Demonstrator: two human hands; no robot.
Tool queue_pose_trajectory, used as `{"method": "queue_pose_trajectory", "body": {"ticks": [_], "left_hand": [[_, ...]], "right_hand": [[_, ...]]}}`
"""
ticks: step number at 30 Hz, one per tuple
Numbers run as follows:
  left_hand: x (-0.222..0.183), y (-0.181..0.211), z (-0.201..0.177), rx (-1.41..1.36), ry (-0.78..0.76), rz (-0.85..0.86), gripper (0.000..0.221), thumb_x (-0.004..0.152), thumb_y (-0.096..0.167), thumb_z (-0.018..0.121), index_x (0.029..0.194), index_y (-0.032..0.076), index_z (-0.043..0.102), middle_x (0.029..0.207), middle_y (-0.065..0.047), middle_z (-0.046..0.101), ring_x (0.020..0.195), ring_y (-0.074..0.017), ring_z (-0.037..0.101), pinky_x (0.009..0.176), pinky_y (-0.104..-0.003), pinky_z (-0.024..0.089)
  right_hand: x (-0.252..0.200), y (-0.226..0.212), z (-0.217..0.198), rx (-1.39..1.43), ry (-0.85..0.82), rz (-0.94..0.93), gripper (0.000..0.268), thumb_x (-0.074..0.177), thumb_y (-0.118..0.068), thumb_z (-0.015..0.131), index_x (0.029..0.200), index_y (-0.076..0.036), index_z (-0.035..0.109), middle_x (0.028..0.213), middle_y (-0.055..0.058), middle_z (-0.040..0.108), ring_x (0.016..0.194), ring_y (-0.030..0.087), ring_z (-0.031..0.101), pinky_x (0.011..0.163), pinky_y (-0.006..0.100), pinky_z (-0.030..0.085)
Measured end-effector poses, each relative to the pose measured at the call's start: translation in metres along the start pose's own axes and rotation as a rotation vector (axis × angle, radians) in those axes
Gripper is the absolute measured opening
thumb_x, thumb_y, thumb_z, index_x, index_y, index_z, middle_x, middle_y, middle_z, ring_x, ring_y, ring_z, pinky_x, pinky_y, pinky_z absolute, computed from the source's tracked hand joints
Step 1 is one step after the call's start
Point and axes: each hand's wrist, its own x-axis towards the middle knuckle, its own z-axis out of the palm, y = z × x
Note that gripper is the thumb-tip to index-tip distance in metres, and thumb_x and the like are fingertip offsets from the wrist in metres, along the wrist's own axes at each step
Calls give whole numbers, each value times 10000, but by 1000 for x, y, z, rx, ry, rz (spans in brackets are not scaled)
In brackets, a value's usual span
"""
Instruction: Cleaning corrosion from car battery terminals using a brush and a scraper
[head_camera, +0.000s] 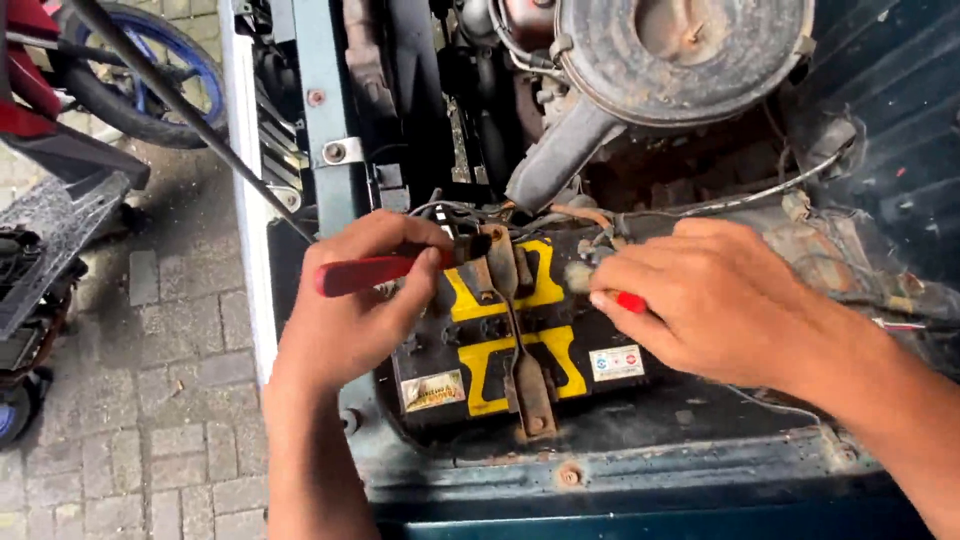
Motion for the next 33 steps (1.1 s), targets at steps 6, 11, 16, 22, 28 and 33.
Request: {"method": "queue_pose_trajectory", "body": {"ticks": [6, 11, 16, 22, 28, 33], "left_hand": [[2, 4, 9, -65, -33, 39, 146, 970, 103, 570, 952, 72, 712, 965, -49, 736, 876, -178, 702, 788, -294, 542], [0, 2, 11, -31, -20, 73, 121, 970, 85, 580, 982, 55, 697, 979, -63, 720, 842, -186, 706, 755, -293, 552], [-3, 2, 8, -45, 2, 97, 119, 967, 71, 576, 952, 53, 693, 939, -57, 721, 840, -185, 702, 768, -290, 546], [-6, 4, -5, -18, 57, 96, 112, 928, 60, 577, 920, 62, 689, 926, -42, 723, 806, -161, 683, 742, -278, 526], [-5, 3, -7, 92, 310, 200, 115, 1029, 11, 582, 1019, 5, 696, 1075, -156, 734, 1034, -267, 726, 939, -361, 566], [-3, -1, -3, 90, 321, 169, 113, 1044, 58, 591, 1039, 22, 698, 1110, -162, 733, 1076, -263, 730, 954, -353, 570]], "right_hand": [[5, 7, 31, 64, -71, -39, 121, 969, -127, 629, 1019, -154, 736, 722, -27, 715, 401, 87, 508, 419, 231, 406], [19, 0, 5, -146, 231, -137, 154, 893, -11, 692, 928, -157, 726, 763, -18, 712, 500, 88, 575, 471, 256, 398], [16, -1, 13, 236, -69, 89, 189, 945, -263, 615, 950, -196, 791, 738, -94, 796, 380, 90, 601, 642, 330, 547], [14, 5, -6, 331, 248, 41, 166, 928, -115, 607, 879, -87, 763, 759, 1, 767, 559, 86, 673, 458, 221, 521], [19, 17, -5, 242, 340, 201, 146, 1007, 40, 624, 1116, 43, 722, 783, 91, 701, 465, 94, 470, 331, 189, 322], [36, 5, 2, 539, -138, 600, 244, 978, -294, 588, 955, -157, 789, 704, -5, 779, 399, 119, 457, 441, 282, 374]]}}
